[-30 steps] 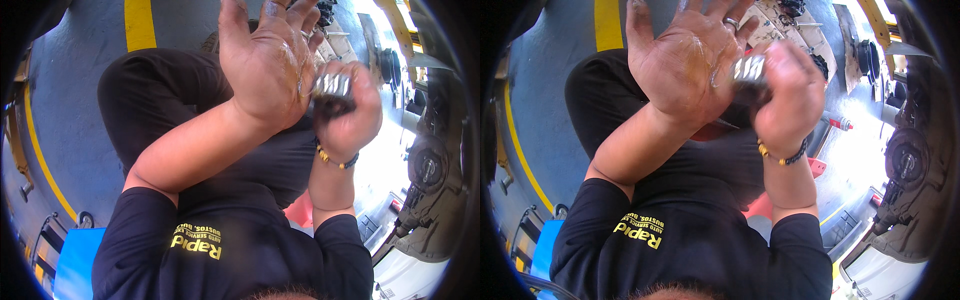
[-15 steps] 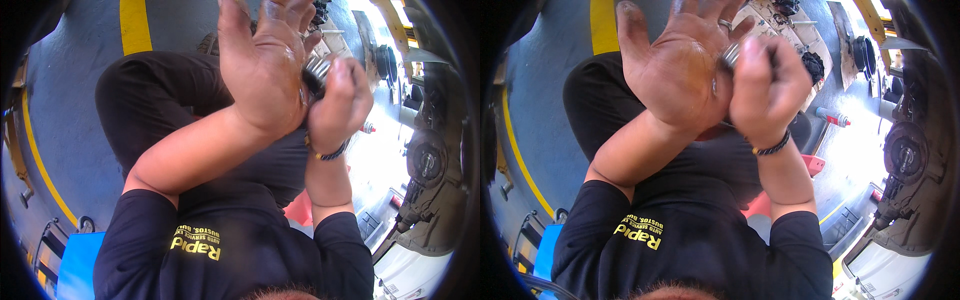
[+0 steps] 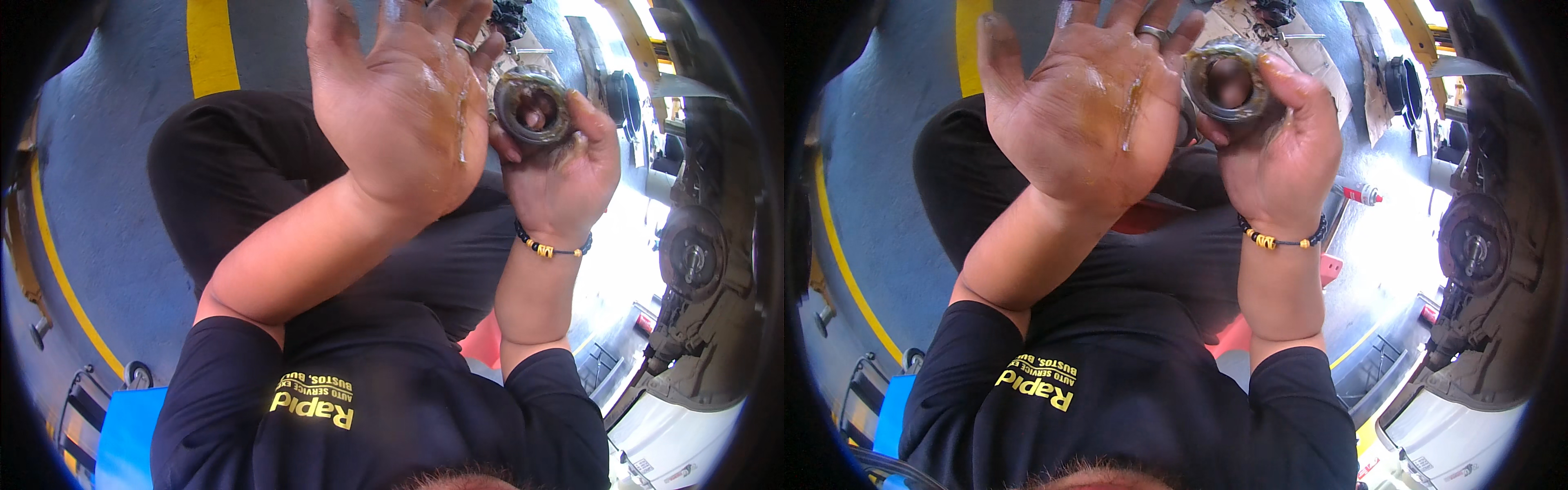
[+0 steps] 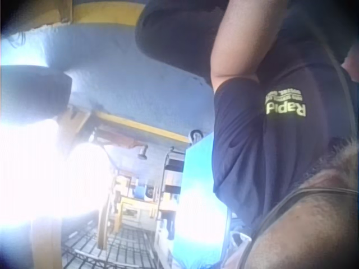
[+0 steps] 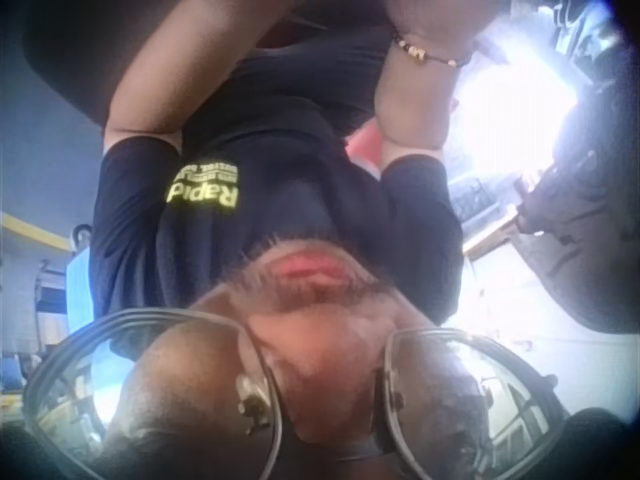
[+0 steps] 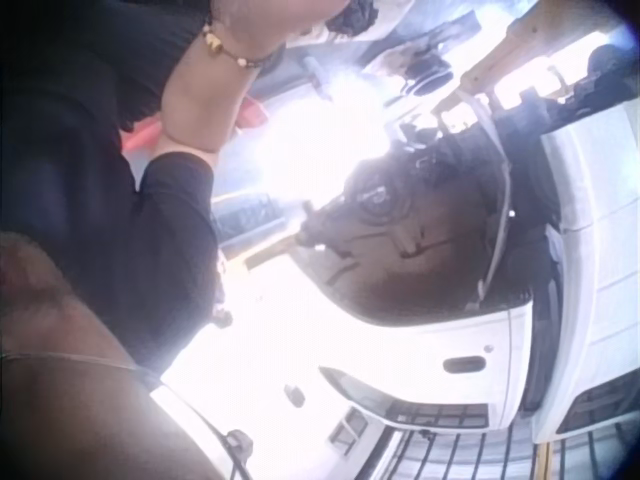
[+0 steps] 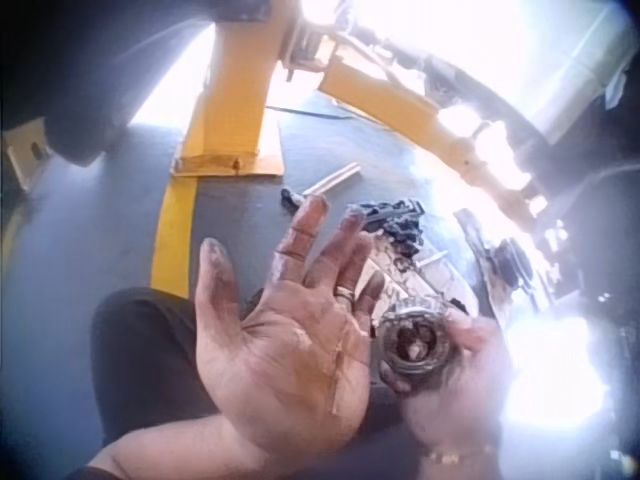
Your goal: The person applies grease to a metal bearing by hand, rotating it and spreading the grease across the inner and outer surfaces. The person continues to coat the bearing thoroughly while seated on the floor.
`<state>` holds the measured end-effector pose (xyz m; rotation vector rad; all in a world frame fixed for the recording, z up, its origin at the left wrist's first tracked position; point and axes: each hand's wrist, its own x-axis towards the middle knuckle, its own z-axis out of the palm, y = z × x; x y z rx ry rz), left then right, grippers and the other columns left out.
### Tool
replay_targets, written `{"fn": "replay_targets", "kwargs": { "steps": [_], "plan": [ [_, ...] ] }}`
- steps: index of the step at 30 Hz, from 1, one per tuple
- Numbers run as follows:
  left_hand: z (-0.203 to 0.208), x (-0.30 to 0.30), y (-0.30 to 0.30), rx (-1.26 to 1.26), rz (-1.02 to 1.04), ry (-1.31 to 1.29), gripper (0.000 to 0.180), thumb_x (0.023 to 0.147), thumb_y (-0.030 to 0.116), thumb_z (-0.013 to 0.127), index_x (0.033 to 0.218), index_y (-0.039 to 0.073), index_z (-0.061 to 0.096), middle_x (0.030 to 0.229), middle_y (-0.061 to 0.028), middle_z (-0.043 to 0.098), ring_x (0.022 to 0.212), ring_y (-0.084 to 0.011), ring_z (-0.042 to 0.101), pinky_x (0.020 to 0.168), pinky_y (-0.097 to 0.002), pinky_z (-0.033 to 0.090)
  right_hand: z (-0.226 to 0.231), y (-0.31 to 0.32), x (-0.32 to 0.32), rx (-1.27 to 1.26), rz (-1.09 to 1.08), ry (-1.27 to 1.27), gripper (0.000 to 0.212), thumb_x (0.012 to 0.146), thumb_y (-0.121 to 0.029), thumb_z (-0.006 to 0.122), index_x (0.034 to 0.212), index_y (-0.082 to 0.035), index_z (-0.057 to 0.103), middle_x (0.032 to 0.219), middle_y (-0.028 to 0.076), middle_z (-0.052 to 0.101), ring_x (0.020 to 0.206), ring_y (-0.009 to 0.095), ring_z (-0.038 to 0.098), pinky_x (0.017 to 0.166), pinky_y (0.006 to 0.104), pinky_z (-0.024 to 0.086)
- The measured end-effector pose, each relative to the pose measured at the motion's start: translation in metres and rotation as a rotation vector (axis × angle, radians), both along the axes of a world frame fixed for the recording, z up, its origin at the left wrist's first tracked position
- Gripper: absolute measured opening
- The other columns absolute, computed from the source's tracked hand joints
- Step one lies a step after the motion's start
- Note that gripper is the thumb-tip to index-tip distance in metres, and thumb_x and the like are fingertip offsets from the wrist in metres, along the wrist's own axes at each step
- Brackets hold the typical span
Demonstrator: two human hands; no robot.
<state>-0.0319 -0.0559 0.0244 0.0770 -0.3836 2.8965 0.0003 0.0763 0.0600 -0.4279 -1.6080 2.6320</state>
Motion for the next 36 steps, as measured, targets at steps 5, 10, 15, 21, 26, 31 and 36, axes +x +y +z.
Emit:
{"fn": "replay_targets", "kwargs": {
  "steps": [5, 10, 15, 21, 26, 31, 36],
  "plan": [
    [0.000, 0.004, 0.003, -0.054, 0.030, 0.009, 0.089, 0.092, 0.074, 0.030, 0.145, 0.003, 0.038, 0.147, -0.0203, 0.036, 0.140, -0.0307, 0.028, 0.119, -0.0424, 0.011, -0.023, -0.017, 0.004, 0.352, -0.093, 0.249, 0.034, 0.098, -0.034, 0.060, 0.105, -0.001, 0.062, 0.092, 0.005, 0.067, 0.078, 0.011, 0.059, 0.065, 0.0251, 0.045],
    [0.001, 0.008, 0.008, -0.095, 0.050, 0.034, 0.087, 0.092, 0.074, 0.032, 0.143, 0.004, 0.040, 0.145, -0.0196, 0.038, 0.138, -0.0306, 0.029, 0.118, -0.0429, 0.013, -0.054, -0.019, -0.011, 0.672, -0.386, 0.682, 0.036, 0.098, -0.032, 0.062, 0.099, 0.004, 0.061, 0.090, 0.005, 0.064, 0.079, 0.008, 0.056, 0.070, 0.0223, 0.046],
    [0.000, 0.010, 0.010, -0.129, 0.083, 0.042, 0.085, 0.092, 0.073, 0.033, 0.141, 0.005, 0.042, 0.143, -0.0189, 0.040, 0.137, -0.0305, 0.031, 0.118, -0.0433, 0.014, -0.041, -0.030, -0.006, 0.636, -0.378, 0.556, 0.026, 0.096, -0.022, 0.064, 0.084, 0.002, 0.060, 0.076, 0.002, 0.061, 0.067, 0.004, 0.049, 0.060, 0.0191, 0.039],
    [-0.004, 0.009, 0.009, -0.155, 0.122, 0.046, 0.082, 0.092, 0.073, 0.035, 0.138, 0.005, 0.045, 0.140, -0.0180, 0.042, 0.135, -0.0304, 0.033, 0.117, -0.0438, 0.016, -0.020, -0.051, 0.013, 0.598, -0.333, 0.326, 0.026, 0.093, -0.019, 0.068, 0.076, -0.001, 0.059, 0.068, -0.003, 0.056, 0.062, 0.002, 0.044, 0.057, 0.0188, 0.034],
    [-0.007, 0.004, 0.008, -0.159, 0.159, 0.073, 0.080, 0.092, 0.072, 0.036, 0.136, 0.006, 0.047, 0.138, -0.0173, 0.044, 0.134, -0.0303, 0.034, 0.117, -0.0443, 0.018, -0.006, -0.033, 0.035, 0.783, -0.082, 0.263, 0.020, 0.094, -0.018, 0.062, 0.089, 0.001, 0.065, 0.069, 0.002, 0.059, 0.059, 0.008, 0.053, 0.058, 0.0201, 0.041],
    [-0.007, -0.004, 0.007, -0.136, 0.094, 0.002, 0.077, 0.092, 0.072, 0.038, 0.132, 0.008, 0.049, 0.136, -0.0169, 0.046, 0.131, -0.0309, 0.037, 0.115, -0.0458, 0.021, -0.013, 0.009, 0.017, -0.077, 0.188, 0.030, 0.035, 0.097, -0.036, 0.058, 0.100, -0.002, 0.065, 0.084, 0.008, 0.064, 0.067, 0.016, 0.060, 0.053, 0.0227, 0.043],
    [0.000, -0.006, 0.005, -0.032, 0.004, -0.131, 0.075, 0.092, 0.071, 0.038, 0.131, 0.008, 0.049, 0.135, -0.0191, 0.046, 0.130, -0.0330, 0.039, 0.115, -0.0486, 0.022, -0.013, 0.008, 0.008, -0.328, 0.145, -0.057, 0.040, 0.099, -0.038, 0.051, 0.120, -0.006, 0.063, 0.105, 0.007, 0.071, 0.078, 0.018, 0.065, 0.053, 0.0256, 0.042]
  ]
}}
